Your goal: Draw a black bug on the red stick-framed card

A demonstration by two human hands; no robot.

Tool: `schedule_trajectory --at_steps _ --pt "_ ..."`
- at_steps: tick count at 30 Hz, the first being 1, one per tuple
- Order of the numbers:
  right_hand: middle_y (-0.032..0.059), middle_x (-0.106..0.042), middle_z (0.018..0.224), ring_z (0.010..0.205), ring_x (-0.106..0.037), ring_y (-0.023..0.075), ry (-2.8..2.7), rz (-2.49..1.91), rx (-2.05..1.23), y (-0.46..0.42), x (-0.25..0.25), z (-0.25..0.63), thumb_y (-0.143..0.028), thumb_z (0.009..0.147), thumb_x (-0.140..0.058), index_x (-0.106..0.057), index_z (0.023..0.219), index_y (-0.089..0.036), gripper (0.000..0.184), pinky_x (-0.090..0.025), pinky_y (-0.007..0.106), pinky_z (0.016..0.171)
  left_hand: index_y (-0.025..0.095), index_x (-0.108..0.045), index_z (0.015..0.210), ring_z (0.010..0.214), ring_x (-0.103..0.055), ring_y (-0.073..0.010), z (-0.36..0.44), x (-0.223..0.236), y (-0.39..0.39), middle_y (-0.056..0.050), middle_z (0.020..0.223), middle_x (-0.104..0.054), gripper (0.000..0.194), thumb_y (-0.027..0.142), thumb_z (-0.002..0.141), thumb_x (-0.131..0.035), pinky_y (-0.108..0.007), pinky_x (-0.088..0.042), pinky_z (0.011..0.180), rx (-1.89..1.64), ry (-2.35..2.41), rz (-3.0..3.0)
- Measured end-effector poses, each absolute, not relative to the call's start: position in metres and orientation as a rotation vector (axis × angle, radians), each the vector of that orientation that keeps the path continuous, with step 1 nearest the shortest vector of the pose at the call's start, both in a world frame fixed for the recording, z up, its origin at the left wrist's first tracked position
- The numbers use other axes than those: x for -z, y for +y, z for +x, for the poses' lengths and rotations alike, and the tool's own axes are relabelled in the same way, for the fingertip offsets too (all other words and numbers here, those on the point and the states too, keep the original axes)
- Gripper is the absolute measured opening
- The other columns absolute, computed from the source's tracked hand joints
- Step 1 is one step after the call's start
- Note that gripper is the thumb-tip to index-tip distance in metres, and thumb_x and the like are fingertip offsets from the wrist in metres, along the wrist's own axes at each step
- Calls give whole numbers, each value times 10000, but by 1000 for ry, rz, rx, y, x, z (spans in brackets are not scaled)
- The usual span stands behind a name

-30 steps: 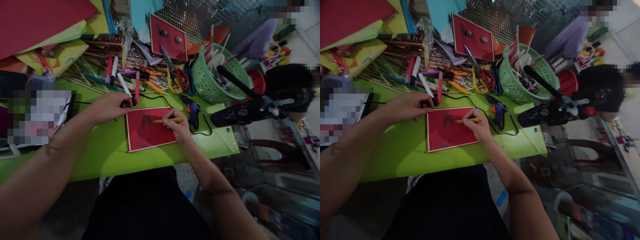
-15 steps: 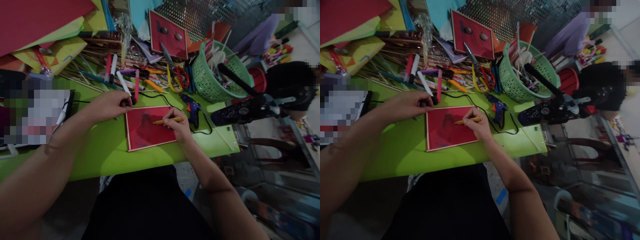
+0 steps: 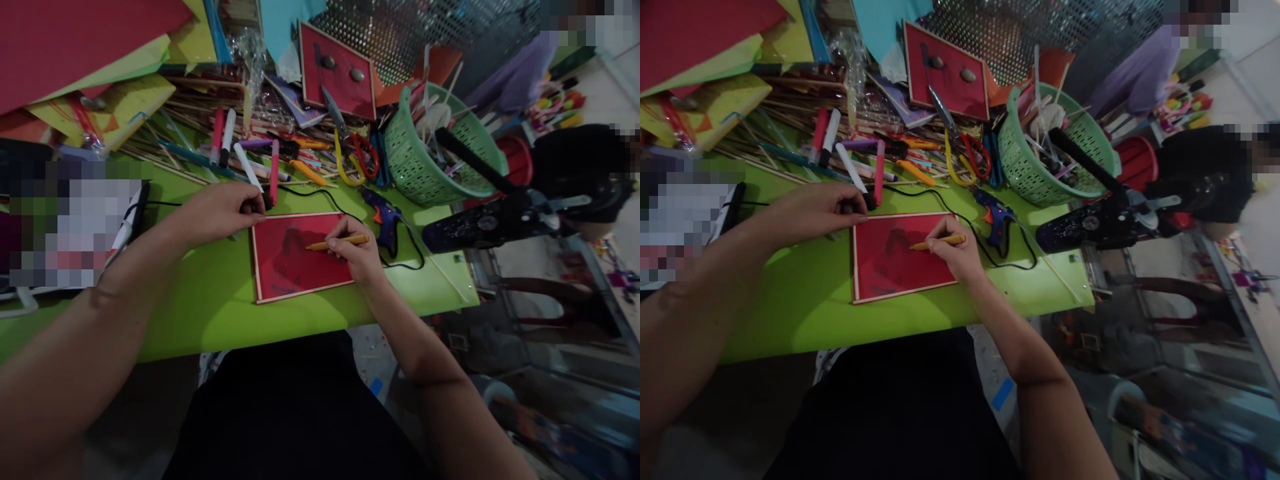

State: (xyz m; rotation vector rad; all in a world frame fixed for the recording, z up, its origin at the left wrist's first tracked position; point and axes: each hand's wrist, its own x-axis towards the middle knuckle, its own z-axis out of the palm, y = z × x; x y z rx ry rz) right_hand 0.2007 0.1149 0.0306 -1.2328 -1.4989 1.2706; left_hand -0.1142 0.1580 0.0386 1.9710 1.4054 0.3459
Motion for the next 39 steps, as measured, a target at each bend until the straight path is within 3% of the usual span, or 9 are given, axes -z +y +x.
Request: schedule_trajectory --at_steps 18,30,39 --pt "-39 -658 661 592 -540 139 -1538 -1239 -1298 114 -36 199 -474 773 -898 -684 774 -257 305 -450 295 559 233 -782 997 801 -668 -245 -117 -33 160 -59 870 -756 230 424 899 -701 -364 -443 744 -366 1392 1955" --pt "-42 -617 610 557 -501 133 -1498 -1256 -1287 113 -39 197 -397 723 -838 -669 711 -252 223 -369 282 529 227 -770 997 789 -646 -232 -116 -36 158 -51 864 -742 251 441 884 -701 -357 -438 742 -366 1402 1942" --pt "-36 -626 629 577 -526 141 -1514 -1248 -1305 113 -40 196 -384 716 -834 -665 714 -256 213 -424 288 560 234 -782 1004 797 -661 -242 -117 -35 160 -45 840 -741 236 428 888 -713 -354 -435 748 -357 1394 1944"
